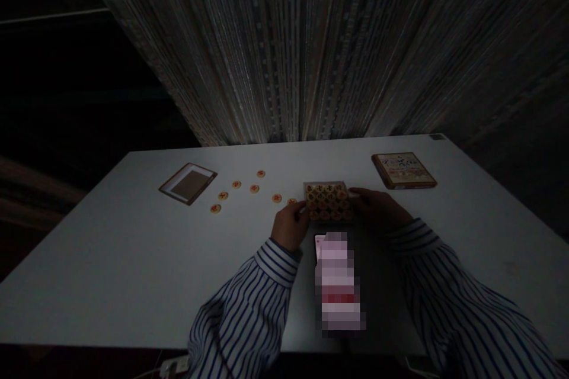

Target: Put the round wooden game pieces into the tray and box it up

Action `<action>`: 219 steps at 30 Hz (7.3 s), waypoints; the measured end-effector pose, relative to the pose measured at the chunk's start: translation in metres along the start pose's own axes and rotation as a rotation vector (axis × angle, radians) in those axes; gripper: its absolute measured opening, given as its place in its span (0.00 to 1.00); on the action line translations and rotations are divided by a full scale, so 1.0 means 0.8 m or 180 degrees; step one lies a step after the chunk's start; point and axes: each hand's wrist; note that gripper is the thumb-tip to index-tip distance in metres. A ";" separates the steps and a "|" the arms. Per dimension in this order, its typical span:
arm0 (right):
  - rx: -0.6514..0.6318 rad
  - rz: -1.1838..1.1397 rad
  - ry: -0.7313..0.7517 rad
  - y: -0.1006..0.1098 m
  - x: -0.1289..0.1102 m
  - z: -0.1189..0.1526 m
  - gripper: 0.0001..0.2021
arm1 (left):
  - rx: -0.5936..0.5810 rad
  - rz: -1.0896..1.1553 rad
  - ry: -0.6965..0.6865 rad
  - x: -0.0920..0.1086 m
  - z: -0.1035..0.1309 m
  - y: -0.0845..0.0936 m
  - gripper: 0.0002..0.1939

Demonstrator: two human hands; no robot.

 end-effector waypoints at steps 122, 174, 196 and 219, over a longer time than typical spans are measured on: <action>0.0901 -0.0694 0.0619 0.005 -0.076 0.023 0.13 | 0.1076 -0.0753 -0.0478 -0.068 0.060 0.088 0.09; -0.0811 0.0952 0.2205 -0.114 -0.287 -0.062 0.17 | 0.1332 -0.1418 0.0144 -0.167 0.005 0.159 0.14; -0.0784 0.1004 0.2113 -0.084 -0.284 -0.050 0.19 | 0.2309 -0.0763 -0.0644 -0.169 0.010 0.150 0.11; -0.0319 0.0505 0.1875 -0.026 -0.255 -0.030 0.19 | 0.2223 -0.0729 -0.1220 -0.101 0.031 0.155 0.11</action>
Point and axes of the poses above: each hand's wrist, its own z-axis away from the middle knuckle, its own y-axis out of the back of the hand, x = y × z, and after that the axes turned 6 degrees about x, right-handed
